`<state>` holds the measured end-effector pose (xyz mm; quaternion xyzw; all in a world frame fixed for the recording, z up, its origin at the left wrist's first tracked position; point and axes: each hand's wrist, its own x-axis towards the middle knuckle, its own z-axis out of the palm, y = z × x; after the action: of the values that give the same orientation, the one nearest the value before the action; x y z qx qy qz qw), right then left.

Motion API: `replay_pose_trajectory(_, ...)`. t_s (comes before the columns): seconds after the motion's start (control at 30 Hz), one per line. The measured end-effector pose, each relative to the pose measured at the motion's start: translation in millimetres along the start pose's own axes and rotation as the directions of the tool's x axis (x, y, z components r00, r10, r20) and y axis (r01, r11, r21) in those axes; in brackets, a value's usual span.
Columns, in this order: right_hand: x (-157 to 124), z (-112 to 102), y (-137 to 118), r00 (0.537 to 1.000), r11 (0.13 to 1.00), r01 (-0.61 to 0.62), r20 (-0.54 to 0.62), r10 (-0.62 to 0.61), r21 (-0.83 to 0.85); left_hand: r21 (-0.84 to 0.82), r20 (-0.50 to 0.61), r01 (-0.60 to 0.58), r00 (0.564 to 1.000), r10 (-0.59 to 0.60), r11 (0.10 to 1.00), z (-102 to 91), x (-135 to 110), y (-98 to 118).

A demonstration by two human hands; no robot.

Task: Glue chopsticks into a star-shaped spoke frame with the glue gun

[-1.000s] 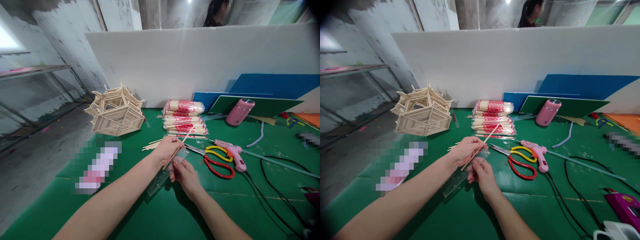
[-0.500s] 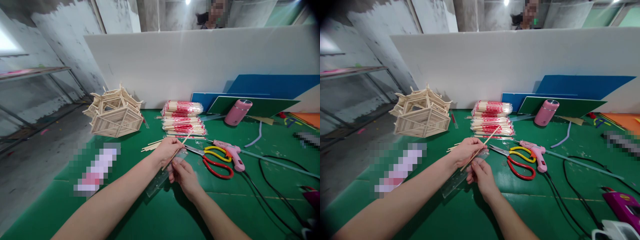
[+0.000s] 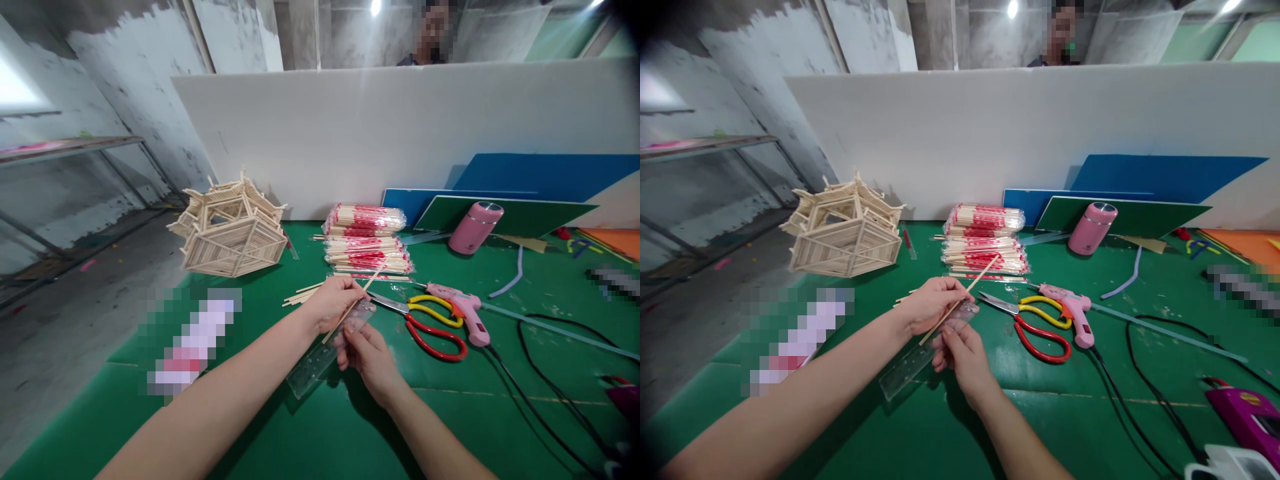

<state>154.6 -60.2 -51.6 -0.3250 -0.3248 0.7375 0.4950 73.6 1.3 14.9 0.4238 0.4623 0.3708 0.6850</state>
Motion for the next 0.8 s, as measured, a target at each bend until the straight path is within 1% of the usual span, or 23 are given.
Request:
replay_pose_trajectory(0.3, 1.2, 0.0, 1.6, 1.0, 1.0, -0.003, 0.016, 0.002, 0.002, 0.005, 0.037, -0.011, 0.999, 0.011, 1.0, -9.9, 4.9, -5.9)
replay_pose_trajectory(0.6, 1.1, -1.3, 2.5, 1.0, 1.0, -0.014, 0.02, 0.014, 0.005, -0.004, 0.06, 0.007, 0.998, -0.007, 1.0, -11.3, 4.3, -4.0)
replay_pose_trajectory(0.8, 0.5, 1.9, 0.0, 1.0, 1.0, -0.019, 0.008, 0.019, 0.001, -0.023, 0.07, 0.016, 0.997, -0.014, 1.0, -12.0, 4.2, -4.8)
